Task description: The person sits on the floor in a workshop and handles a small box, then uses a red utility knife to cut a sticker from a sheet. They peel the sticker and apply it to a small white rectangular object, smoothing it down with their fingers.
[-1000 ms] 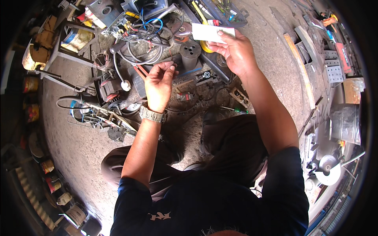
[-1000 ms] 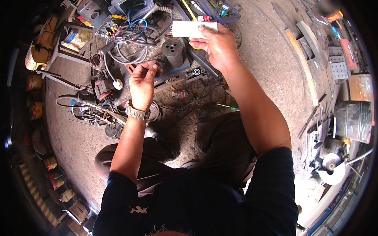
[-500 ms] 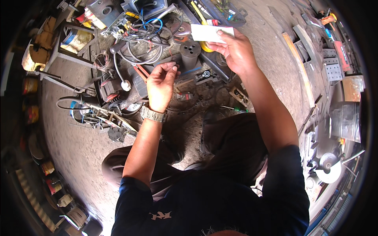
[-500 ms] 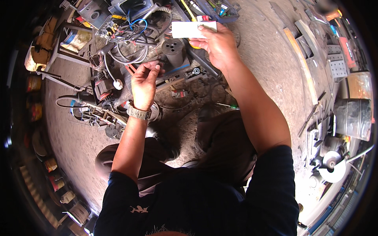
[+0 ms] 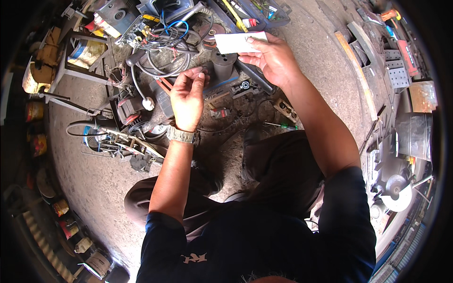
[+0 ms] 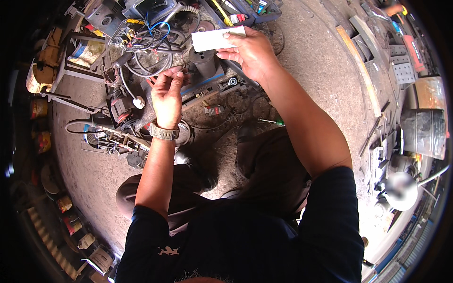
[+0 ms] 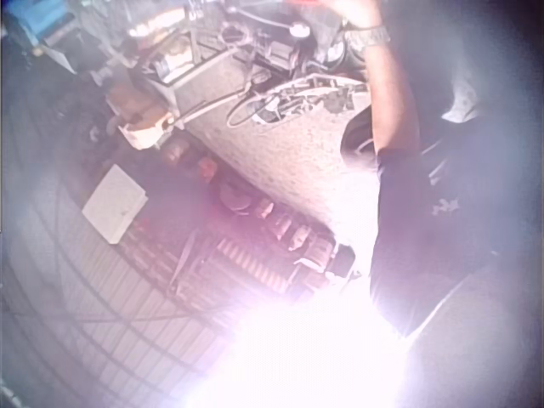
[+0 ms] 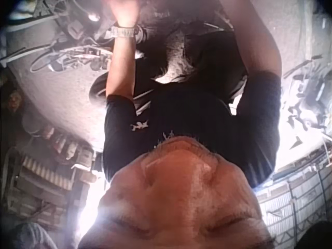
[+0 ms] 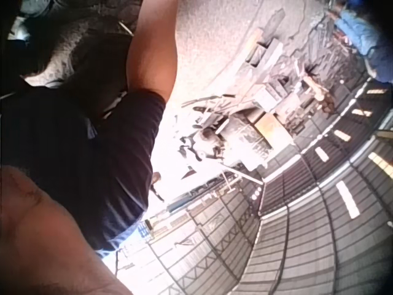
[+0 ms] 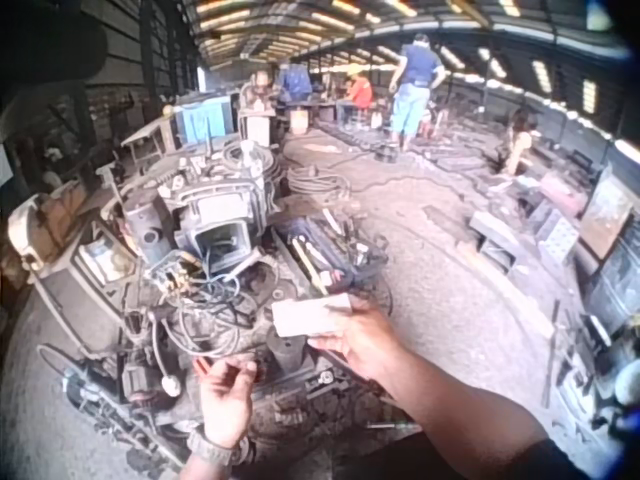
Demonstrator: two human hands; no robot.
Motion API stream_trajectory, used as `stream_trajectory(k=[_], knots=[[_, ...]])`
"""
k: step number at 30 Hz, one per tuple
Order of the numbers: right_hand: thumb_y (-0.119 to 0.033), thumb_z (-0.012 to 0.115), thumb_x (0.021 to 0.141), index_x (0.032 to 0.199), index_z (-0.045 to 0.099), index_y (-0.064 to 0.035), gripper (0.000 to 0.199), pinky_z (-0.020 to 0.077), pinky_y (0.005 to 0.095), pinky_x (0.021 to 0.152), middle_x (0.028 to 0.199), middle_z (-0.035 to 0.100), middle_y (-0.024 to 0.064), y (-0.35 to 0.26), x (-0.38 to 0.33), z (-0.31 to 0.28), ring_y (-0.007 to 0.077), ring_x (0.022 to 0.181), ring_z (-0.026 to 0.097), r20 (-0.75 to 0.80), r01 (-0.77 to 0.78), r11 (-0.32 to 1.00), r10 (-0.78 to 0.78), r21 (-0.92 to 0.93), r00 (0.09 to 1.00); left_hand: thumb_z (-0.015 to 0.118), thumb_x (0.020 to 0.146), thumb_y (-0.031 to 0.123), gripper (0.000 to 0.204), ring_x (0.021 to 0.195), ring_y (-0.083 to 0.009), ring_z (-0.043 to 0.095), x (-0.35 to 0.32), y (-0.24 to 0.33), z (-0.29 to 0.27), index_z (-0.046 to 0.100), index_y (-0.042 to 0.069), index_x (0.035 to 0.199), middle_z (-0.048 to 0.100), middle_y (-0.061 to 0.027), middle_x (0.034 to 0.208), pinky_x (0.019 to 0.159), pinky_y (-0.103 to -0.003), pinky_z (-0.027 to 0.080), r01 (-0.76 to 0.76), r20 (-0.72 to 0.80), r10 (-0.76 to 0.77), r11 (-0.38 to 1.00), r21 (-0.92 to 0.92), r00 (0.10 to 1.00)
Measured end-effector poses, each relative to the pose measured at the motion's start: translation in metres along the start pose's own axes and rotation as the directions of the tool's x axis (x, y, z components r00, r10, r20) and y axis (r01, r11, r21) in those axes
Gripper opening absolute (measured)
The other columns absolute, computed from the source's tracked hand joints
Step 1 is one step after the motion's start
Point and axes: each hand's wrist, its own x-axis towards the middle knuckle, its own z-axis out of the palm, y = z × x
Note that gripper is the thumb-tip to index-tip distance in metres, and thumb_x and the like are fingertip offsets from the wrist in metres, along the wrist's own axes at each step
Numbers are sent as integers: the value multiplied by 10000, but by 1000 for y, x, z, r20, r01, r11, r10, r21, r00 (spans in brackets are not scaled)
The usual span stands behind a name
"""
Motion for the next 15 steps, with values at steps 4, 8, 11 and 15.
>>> stream_trajectory(k=[4, 8, 11, 15], knots=[[-54, 649, 1021, 1199, 645, 66, 215, 662, 450, 861, 1100, 730, 203, -2, -1, -1, 307, 952, 758, 8, -28, 997, 27, 69, 1000, 649, 1048, 53, 153, 959, -178, 737, 0, -2, 2, 689, -14, 1180, 761, -114, 1119, 895, -323, 594, 2, 13, -2, 1000, -17, 1000], [-43, 631, 1026, 1214, 633, 78, 224, 664, 454, 857, 1101, 728, 214, -4, -2, 2, 317, 966, 759, -13, -38, 997, 39, 73, 999, 647, 1049, 51, 153, 975, -182, 741, 0, 1, 2, 689, -17, 1179, 758, -113, 1118, 896, -327, 603, -1, 22, 2, 1000, -25, 1000], [-41, 627, 1025, 1227, 626, 82, 237, 664, 455, 857, 1103, 728, 218, -3, -1, 0, 324, 965, 759, -10, -38, 996, 39, 77, 999, 648, 1042, 31, 161, 977, -168, 737, -2, 7, 6, 684, -23, 1189, 756, -106, 1112, 903, -313, 599, 12, 35, -10, 998, -57, 999], [-42, 629, 1023, 1223, 625, 90, 240, 666, 453, 855, 1102, 727, 221, -3, -2, 2, 330, 966, 761, -8, -45, 995, 46, 89, 999, 654, 1028, -3, 233, 968, -120, 714, -5, 16, 12, 662, -30, 1259, 749, -88, 1100, 909, -263, 570, 25, 64, -21, 998, -52, 998]])
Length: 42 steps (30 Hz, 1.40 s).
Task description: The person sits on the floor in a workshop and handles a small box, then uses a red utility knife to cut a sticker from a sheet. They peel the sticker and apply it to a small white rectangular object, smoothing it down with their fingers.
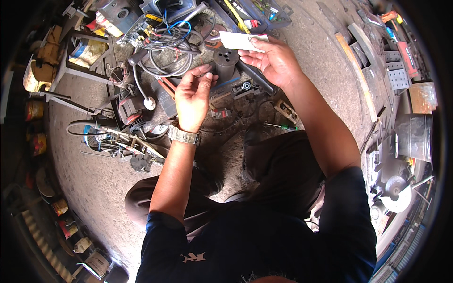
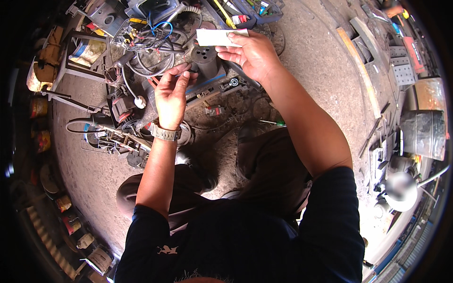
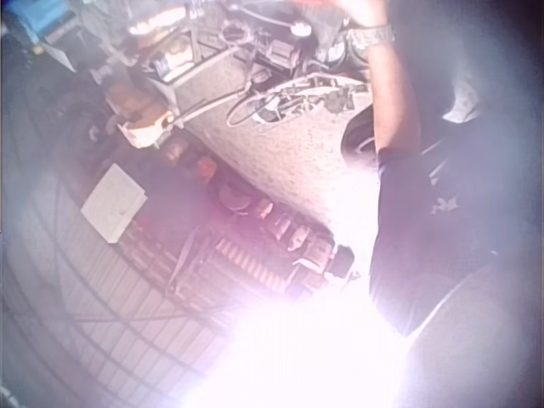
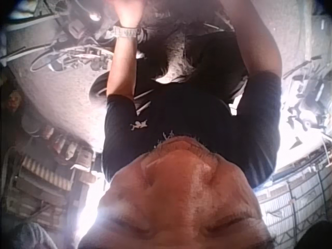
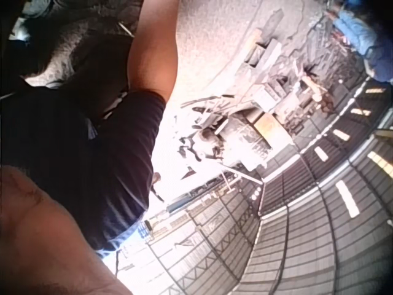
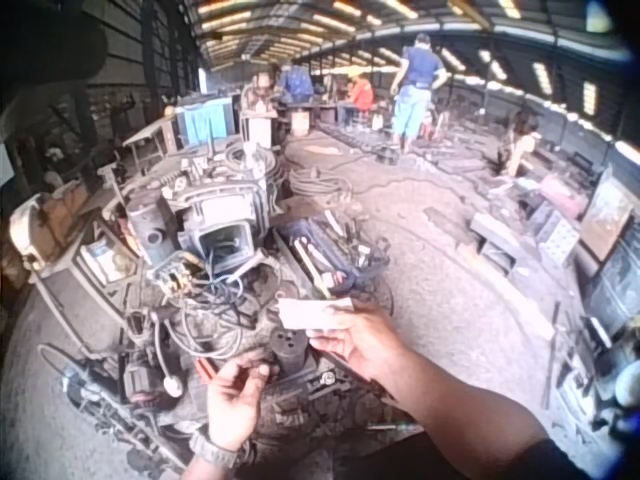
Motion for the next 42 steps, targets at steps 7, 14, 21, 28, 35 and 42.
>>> stream_trajectory(k=[7, 14, 21, 28, 35, 42], knots=[[-45, 638, 1020, 1214, 629, 85, 234, 668, 443, 850, 1098, 728, 215, 0, 0, 3, 325, 976, 761, 2, 6, 1000, -6, -22, 1000, 660, 1030, 6, 450, 1076, -166, 722, -8, -7, 4, 541, -25, 1463, 764, -117, 1123, 999, -310, 548, -27, 90, 16, 993, 116, 996], [-52, 652, 1017, 1212, 635, 70, 231, 670, 433, 847, 1092, 730, 198, 3, 3, 0, 315, 965, 762, 26, 24, 998, -23, -49, 999, 651, 1032, -4, 455, 1062, -158, 720, -11, -9, 8, 533, -25, 1470, 761, -105, 1105, 986, -309, 559, -37, 76, 29, 994, 100, 997], [-59, 655, 1018, 1210, 640, 58, 225, 673, 434, 827, 1090, 729, 198, 1, 3, 2, 308, 953, 759, -24, 21, 997, -23, -77, 999, 647, 1034, -3, 458, 1059, -159, 722, -10, -10, 6, 531, -29, 1476, 757, -101, 1119, 974, -314, 569, -34, 78, 26, 994, 105, 997], [-65, 660, 1019, 1187, 658, 47, 202, 670, 426, 811, 1097, 734, 179, 4, 5, -3, 296, 937, 757, -5, 31, 990, -32, -135, 999, 635, 1039, -3, 429, 1095, -205, 727, -10, -12, 6, 546, -39, 1457, 716, -123, 1244, 979, -341, 583, -44, 70, 38, 995, 89, 997], [-81, 652, 1031, 1214, 654, 31, 214, 664, 411, 802, 1129, 739, 159, 12, 1, -2, 267, 973, 755, 82, 85, 977, -70, -193, 994, 619, 1044, -12, 446, 1132, -205, 714, -11, -9, 7, 530, -32, 1480, 676, -130, 1332, 992, -348, 579, -20, 65, 16, 998, 62, 998], [-80, 643, 1034, 1230, 647, 5, 214, 661, 384, 793, 1135, 741, 131, 17, -2, 2, 228, 1016, 742, 72, 101, 967, -86, -234, 994, 721, 953, 1, 567, 1170, -261, 712, -5, 10, 6, 534, -15, 1488, 591, -216, 1464, 1042, -368, 551, -323, 142, 301, 724, 610, 943]])
